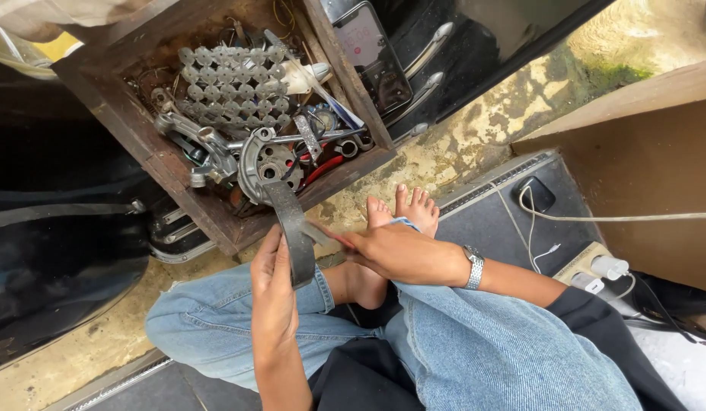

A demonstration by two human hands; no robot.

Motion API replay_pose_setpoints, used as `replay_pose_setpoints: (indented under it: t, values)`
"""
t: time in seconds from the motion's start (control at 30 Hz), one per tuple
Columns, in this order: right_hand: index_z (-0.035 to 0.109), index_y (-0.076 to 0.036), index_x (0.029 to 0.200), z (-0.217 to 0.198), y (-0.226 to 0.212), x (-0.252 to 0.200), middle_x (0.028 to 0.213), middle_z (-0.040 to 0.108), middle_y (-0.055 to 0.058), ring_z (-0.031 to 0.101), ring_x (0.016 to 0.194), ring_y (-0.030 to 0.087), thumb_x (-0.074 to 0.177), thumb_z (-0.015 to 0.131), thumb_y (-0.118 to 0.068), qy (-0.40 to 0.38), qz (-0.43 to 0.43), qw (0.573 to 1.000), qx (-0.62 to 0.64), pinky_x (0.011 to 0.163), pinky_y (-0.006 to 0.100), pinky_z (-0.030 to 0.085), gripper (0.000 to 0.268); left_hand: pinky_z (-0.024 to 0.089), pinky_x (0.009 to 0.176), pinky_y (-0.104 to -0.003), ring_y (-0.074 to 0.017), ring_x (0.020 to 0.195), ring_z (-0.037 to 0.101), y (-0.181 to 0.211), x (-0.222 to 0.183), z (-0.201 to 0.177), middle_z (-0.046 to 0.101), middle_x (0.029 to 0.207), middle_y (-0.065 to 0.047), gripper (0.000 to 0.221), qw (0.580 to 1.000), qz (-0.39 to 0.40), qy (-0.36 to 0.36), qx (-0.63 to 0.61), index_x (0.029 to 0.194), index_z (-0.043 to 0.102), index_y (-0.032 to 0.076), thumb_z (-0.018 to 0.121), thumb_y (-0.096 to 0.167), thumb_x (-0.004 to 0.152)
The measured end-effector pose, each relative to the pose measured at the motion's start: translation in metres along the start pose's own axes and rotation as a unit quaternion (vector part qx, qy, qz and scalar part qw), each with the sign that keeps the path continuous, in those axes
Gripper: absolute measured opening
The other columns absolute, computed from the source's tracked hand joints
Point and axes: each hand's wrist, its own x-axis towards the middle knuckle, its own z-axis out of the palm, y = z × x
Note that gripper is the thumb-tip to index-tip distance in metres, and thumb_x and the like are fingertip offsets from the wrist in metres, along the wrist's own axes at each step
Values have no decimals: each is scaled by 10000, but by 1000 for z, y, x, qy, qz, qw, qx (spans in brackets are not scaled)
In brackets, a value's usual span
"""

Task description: Using a hand file to smooth the surface of a motorcycle brake shoe.

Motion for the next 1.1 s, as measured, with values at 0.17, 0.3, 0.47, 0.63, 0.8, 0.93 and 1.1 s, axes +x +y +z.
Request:
replay_pose_setpoints:
  t: [0.17,0.3,0.47,0.63,0.8,0.93,1.1]
  values:
    - [631,-58,1002,2,7,1,842,680,235,661,743,471,966,599,-256,-43,53,990,-125,738,567,483,204,414,710,-179,-37,795,543,5,0,-6,678,959,-13,314,1000,10,-2,-11,1252,661,-28,509,173,1066]
    - [541,-61,1258,-22,-9,10,1040,706,256,676,888,556,1039,515,-300,-100,108,989,27,728,650,567,325,580,886,-328,-113,961,646,-24,9,-26,745,1010,-97,358,999,24,16,23,1293,687,44,498,259,1077]
    - [690,-69,1111,-4,-5,1,889,717,28,693,782,175,1005,611,-126,188,-64,946,258,790,318,572,144,572,916,-384,-165,986,672,-35,11,-39,756,1071,-153,363,999,33,25,12,1307,675,10,494,229,1080]
    - [636,-100,1121,3,-11,17,881,693,95,680,771,301,1017,610,-208,74,-54,980,174,735,408,563,152,582,898,-374,-136,968,659,-25,5,-35,760,1058,-125,341,999,39,18,-2,1285,691,22,500,215,1078]
    - [737,-193,959,11,-16,25,841,675,188,532,708,507,926,647,-491,-104,49,966,-231,711,728,378,314,583,887,-383,-147,990,643,-26,3,-48,753,1058,-133,337,999,46,21,-6,1272,676,-8,503,207,1079]
    - [554,-51,990,1,-17,31,786,669,213,667,689,482,1014,598,-230,-117,-5,992,41,658,536,563,186,587,864,-354,-135,956,673,-26,-1,-53,761,1042,-119,326,998,58,24,-20,1272,687,18,493,203,1087]
    - [565,-82,943,-1,-23,32,690,653,112,711,667,337,1029,610,-287,-66,-15,993,95,645,407,577,228,590,864,-366,-126,961,666,-43,5,-57,760,1037,-109,303,997,63,16,-48,1234,712,42,505,207,1086]
